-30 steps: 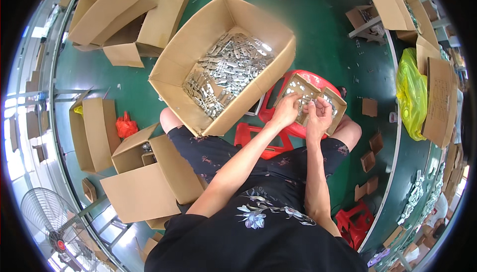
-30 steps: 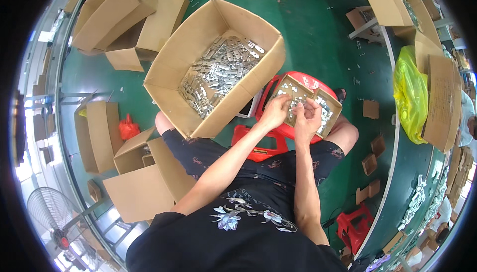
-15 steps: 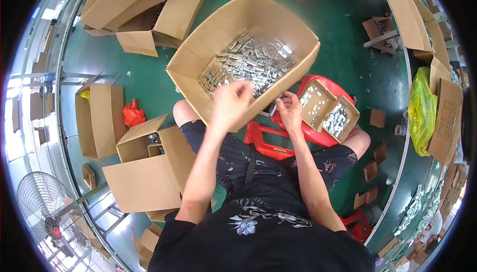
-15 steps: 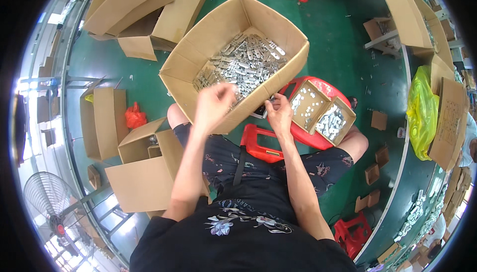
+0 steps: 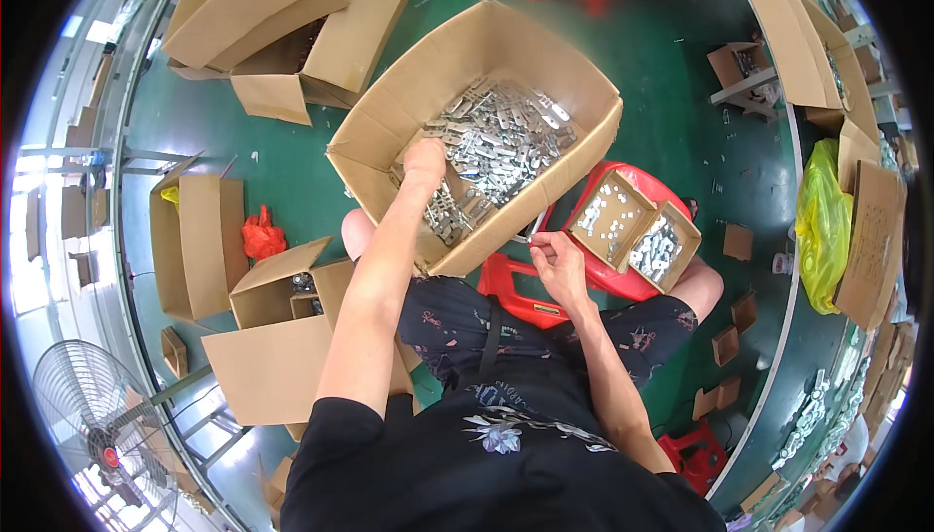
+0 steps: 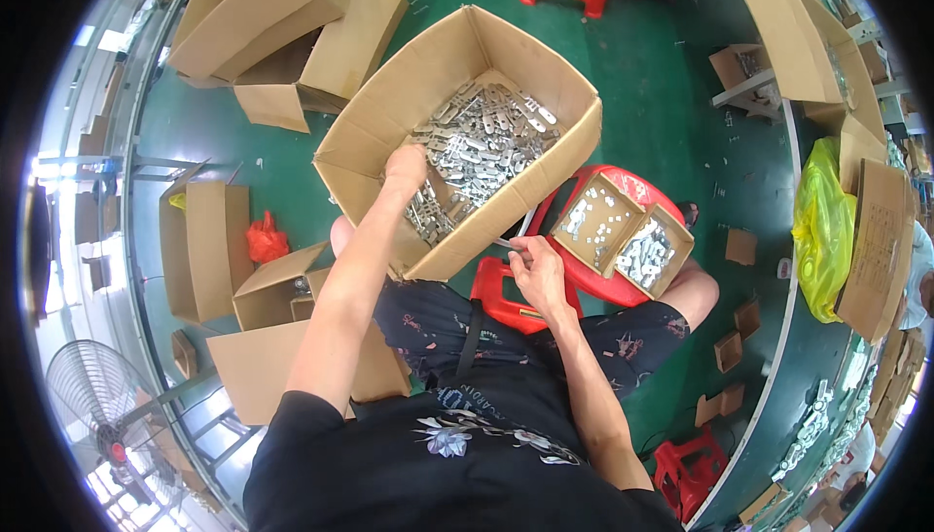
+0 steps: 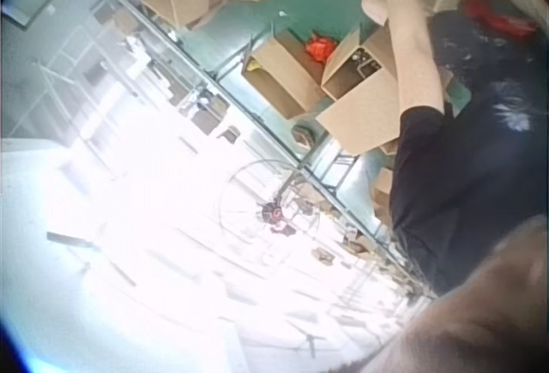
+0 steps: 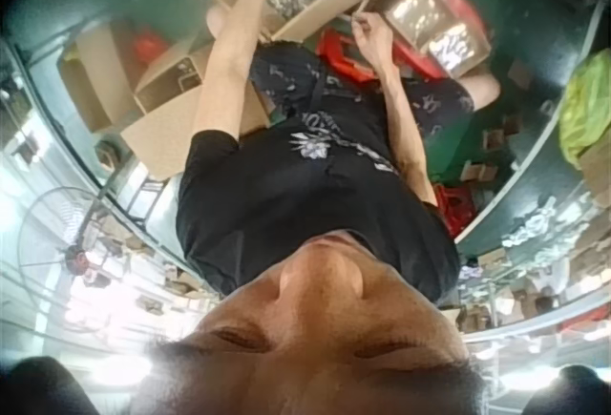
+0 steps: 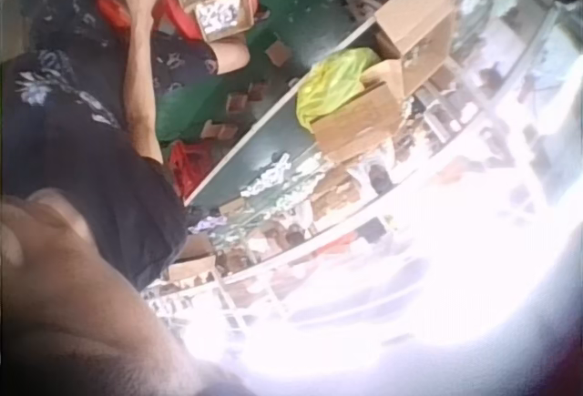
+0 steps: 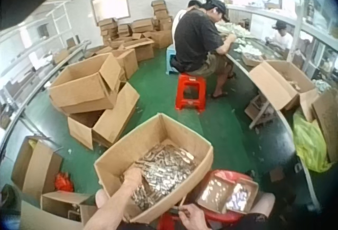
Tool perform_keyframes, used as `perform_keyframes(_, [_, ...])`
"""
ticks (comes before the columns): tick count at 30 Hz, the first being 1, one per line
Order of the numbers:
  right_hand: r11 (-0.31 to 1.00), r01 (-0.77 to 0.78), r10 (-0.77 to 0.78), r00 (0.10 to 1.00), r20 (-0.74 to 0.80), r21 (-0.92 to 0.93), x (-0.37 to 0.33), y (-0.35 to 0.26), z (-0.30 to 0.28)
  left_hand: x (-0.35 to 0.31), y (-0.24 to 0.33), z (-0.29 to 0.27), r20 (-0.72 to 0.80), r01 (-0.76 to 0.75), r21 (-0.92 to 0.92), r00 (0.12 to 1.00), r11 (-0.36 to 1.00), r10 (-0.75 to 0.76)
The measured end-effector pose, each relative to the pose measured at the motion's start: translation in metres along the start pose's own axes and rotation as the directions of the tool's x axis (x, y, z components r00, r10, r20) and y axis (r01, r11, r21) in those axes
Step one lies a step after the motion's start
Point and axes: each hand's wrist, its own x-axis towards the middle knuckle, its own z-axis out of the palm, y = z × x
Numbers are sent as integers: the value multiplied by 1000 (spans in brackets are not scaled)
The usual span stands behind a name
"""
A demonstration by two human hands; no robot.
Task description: Manually assemble and sort small metal hinge components into separate containers.
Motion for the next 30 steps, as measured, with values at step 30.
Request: perform_keyframes(30, [884,73,-41,996,-78,461,31,-85,-59,-158,62,-157,-217,-218,-976,974,12,58])
